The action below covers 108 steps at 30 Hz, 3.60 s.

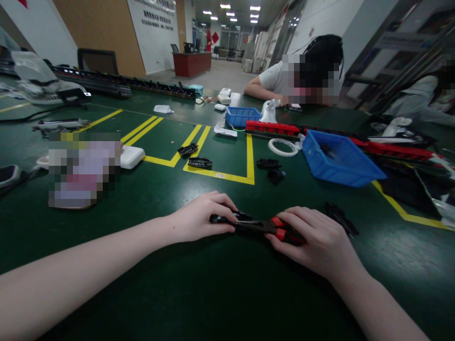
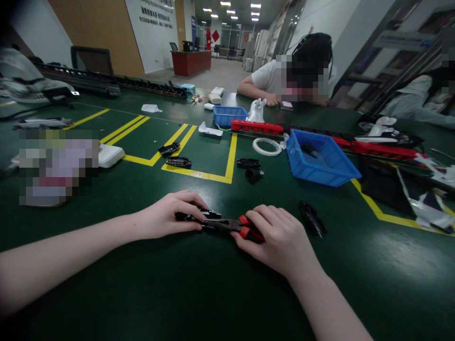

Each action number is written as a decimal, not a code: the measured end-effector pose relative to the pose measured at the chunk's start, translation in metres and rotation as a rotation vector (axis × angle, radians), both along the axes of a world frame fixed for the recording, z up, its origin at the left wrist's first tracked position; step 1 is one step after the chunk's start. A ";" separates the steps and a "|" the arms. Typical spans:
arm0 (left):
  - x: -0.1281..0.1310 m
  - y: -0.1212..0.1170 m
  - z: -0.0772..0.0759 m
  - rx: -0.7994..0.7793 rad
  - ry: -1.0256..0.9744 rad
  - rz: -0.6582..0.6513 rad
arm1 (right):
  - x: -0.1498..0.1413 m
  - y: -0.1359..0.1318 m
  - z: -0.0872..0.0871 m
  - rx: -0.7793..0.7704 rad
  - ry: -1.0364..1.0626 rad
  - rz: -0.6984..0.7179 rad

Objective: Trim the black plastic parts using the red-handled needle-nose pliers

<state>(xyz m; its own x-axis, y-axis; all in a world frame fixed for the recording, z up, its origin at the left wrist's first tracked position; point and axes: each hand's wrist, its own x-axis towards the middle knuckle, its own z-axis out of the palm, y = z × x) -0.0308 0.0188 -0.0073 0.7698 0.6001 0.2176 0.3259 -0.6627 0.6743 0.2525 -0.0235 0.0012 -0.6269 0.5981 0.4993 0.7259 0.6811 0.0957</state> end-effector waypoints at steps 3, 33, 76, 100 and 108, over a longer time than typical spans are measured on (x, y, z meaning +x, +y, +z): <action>0.000 0.000 0.001 0.004 0.013 -0.004 | 0.000 0.000 0.001 -0.028 0.009 0.001; -0.001 0.000 0.003 -0.021 -0.023 -0.047 | 0.005 0.002 0.004 -0.058 0.045 -0.102; -0.001 0.002 -0.001 0.078 -0.029 -0.077 | 0.004 0.005 0.000 -0.064 0.115 -0.028; -0.002 0.003 -0.004 0.050 -0.058 -0.076 | -0.003 0.004 -0.003 -0.002 0.094 0.009; -0.001 0.000 0.000 0.012 -0.048 -0.074 | 0.003 0.004 0.002 -0.008 0.048 0.008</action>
<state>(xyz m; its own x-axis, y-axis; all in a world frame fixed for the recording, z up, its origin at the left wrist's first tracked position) -0.0320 0.0191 -0.0070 0.8005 0.5389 0.2621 0.2430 -0.6917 0.6801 0.2551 -0.0195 0.0031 -0.6067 0.5977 0.5241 0.7244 0.6872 0.0547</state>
